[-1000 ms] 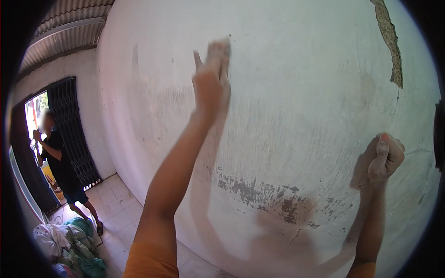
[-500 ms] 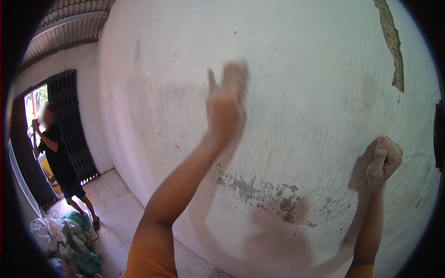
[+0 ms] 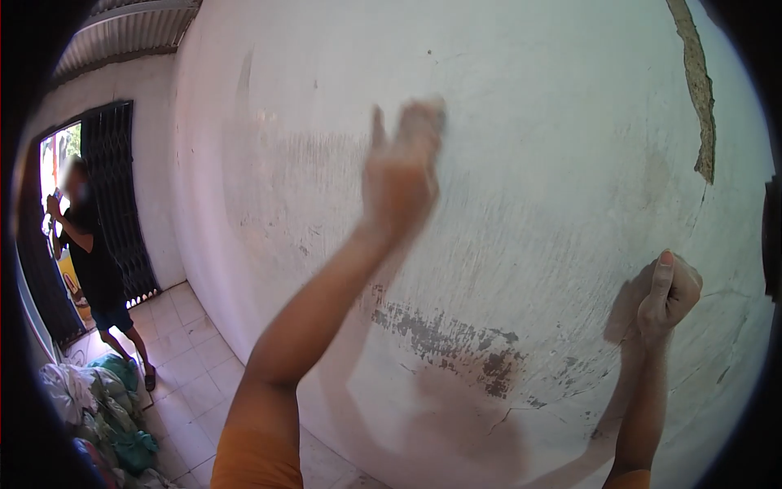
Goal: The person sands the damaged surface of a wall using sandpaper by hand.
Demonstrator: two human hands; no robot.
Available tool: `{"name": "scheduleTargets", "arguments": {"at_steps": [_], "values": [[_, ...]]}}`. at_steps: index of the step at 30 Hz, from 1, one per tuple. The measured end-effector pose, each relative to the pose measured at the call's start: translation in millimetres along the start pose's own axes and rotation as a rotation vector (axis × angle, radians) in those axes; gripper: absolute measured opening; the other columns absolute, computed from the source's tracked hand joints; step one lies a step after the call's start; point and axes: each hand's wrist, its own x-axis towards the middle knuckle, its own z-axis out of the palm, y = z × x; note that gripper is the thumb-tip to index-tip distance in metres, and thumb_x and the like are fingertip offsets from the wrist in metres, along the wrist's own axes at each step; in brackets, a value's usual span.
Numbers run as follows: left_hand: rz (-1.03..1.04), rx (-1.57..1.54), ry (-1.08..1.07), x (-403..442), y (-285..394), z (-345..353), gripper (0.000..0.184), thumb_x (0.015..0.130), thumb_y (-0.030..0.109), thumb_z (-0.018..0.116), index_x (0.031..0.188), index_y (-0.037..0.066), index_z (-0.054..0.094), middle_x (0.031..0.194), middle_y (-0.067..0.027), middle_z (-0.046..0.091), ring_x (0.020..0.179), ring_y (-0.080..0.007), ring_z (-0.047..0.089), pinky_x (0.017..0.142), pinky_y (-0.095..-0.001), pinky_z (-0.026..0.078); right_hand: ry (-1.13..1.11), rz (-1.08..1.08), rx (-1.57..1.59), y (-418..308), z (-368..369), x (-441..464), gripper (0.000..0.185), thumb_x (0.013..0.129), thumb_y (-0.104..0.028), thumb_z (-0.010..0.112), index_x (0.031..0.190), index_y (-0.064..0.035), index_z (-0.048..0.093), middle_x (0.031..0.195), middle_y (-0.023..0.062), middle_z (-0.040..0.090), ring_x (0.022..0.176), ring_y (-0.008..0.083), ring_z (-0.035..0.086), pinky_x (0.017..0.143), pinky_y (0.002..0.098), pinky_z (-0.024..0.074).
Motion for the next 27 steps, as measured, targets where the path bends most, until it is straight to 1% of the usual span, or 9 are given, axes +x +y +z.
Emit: {"name": "scheduleTargets", "arguments": {"at_steps": [3,10,12,14,16,18,19,24,27], "values": [[-0.271,0.062,-0.05,65.6,-40.4,9.7,0.043,0.082,-0.004,0.045,0.124,-0.002,0.053,0.115,-0.0188,0.062,0.112,-0.0293,0.058,0.11,-0.0481,0.028,0.007,-0.018,-0.013,-0.2,-0.6,2.2,0.043,0.094,-0.01,0.049,0.057,-0.0051,0.027,0.051,0.0,0.025,0.047,0.0101,0.02,0.045,0.0308,0.0157],[0.001,-0.085,-0.074,-16.7,20.7,-7.9,0.048,0.077,-0.003,0.049,0.125,-0.009,0.05,0.12,-0.0287,0.057,0.117,-0.0347,0.055,0.11,-0.0472,0.028,0.027,0.04,-0.025,-8.7,7.2,2.9,0.043,0.091,-0.006,0.051,0.053,-0.0034,0.03,0.048,0.0049,0.024,0.043,0.0136,0.022,0.044,0.0329,0.0172],[-0.027,0.078,0.059,23.7,-8.0,5.6,0.041,0.08,-0.001,0.048,0.12,-0.006,0.056,0.106,-0.0275,0.063,0.104,-0.034,0.062,0.109,-0.0466,0.031,0.012,0.008,-0.054,-9.1,7.7,7.8,0.043,0.091,-0.006,0.051,0.053,-0.0037,0.03,0.048,0.0055,0.024,0.042,0.014,0.022,0.044,0.0329,0.0175],[-0.326,0.226,-0.145,74.6,-22.6,4.3,0.031,0.083,0.002,0.047,0.111,-0.005,0.059,0.089,-0.0206,0.067,0.083,-0.0307,0.066,0.105,-0.0436,0.035,0.014,0.043,-0.026,-9.3,4.1,6.1,0.042,0.091,-0.005,0.051,0.054,-0.0039,0.031,0.048,0.0058,0.023,0.042,0.0145,0.021,0.044,0.0331,0.0178],[-0.497,0.148,-0.288,84.4,-1.2,-4.2,0.033,0.082,0.0,0.047,0.113,-0.007,0.056,0.089,-0.0231,0.067,0.086,-0.0326,0.065,0.105,-0.0432,0.034,0.011,0.071,0.003,-12.1,2.3,7.5,0.042,0.091,-0.005,0.051,0.054,-0.0037,0.03,0.048,0.0058,0.023,0.042,0.0152,0.021,0.044,0.0334,0.0183],[-0.104,0.256,0.117,33.7,19.6,10.4,0.034,0.084,0.002,0.048,0.115,-0.011,0.054,0.091,-0.026,0.065,0.09,-0.035,0.064,0.106,-0.044,0.034,0.024,0.09,0.025,-13.0,3.3,6.2,0.043,0.091,-0.005,0.051,0.054,-0.004,0.03,0.048,0.0058,0.023,0.042,0.0155,0.021,0.044,0.0335,0.0185],[-0.034,0.252,-0.008,14.2,41.1,-1.6,0.037,0.085,0.004,0.048,0.119,-0.012,0.052,0.101,-0.0291,0.062,0.102,-0.036,0.061,0.108,-0.0448,0.033,0.023,0.076,0.026,-14.2,3.9,4.7,0.044,0.093,-0.007,0.05,0.055,-0.0041,0.03,0.048,0.0035,0.023,0.044,0.0128,0.021,0.044,0.0324,0.0176],[-0.201,0.118,-0.025,43.6,-5.5,14.0,0.038,0.088,0.006,0.045,0.124,0.0,0.054,0.116,-0.0187,0.062,0.108,-0.0345,0.059,0.111,-0.0481,0.025,0.032,0.066,0.059,-14.9,5.0,6.4,0.046,0.097,-0.011,0.049,0.056,-0.0051,0.029,0.048,-0.0014,0.025,0.047,0.0072,0.02,0.042,0.0296,0.0165],[-0.395,0.059,-0.011,56.1,-1.2,14.6,0.036,0.093,0.009,0.042,0.126,0.001,0.053,0.122,-0.0207,0.057,0.116,-0.0341,0.054,0.111,-0.0487,0.023,0.038,0.101,0.103,-10.6,2.7,3.5,0.046,0.093,-0.01,0.054,0.051,-0.0077,0.033,0.045,0.0043,0.023,0.039,0.0147,0.021,0.043,0.0327,0.0191]]}}
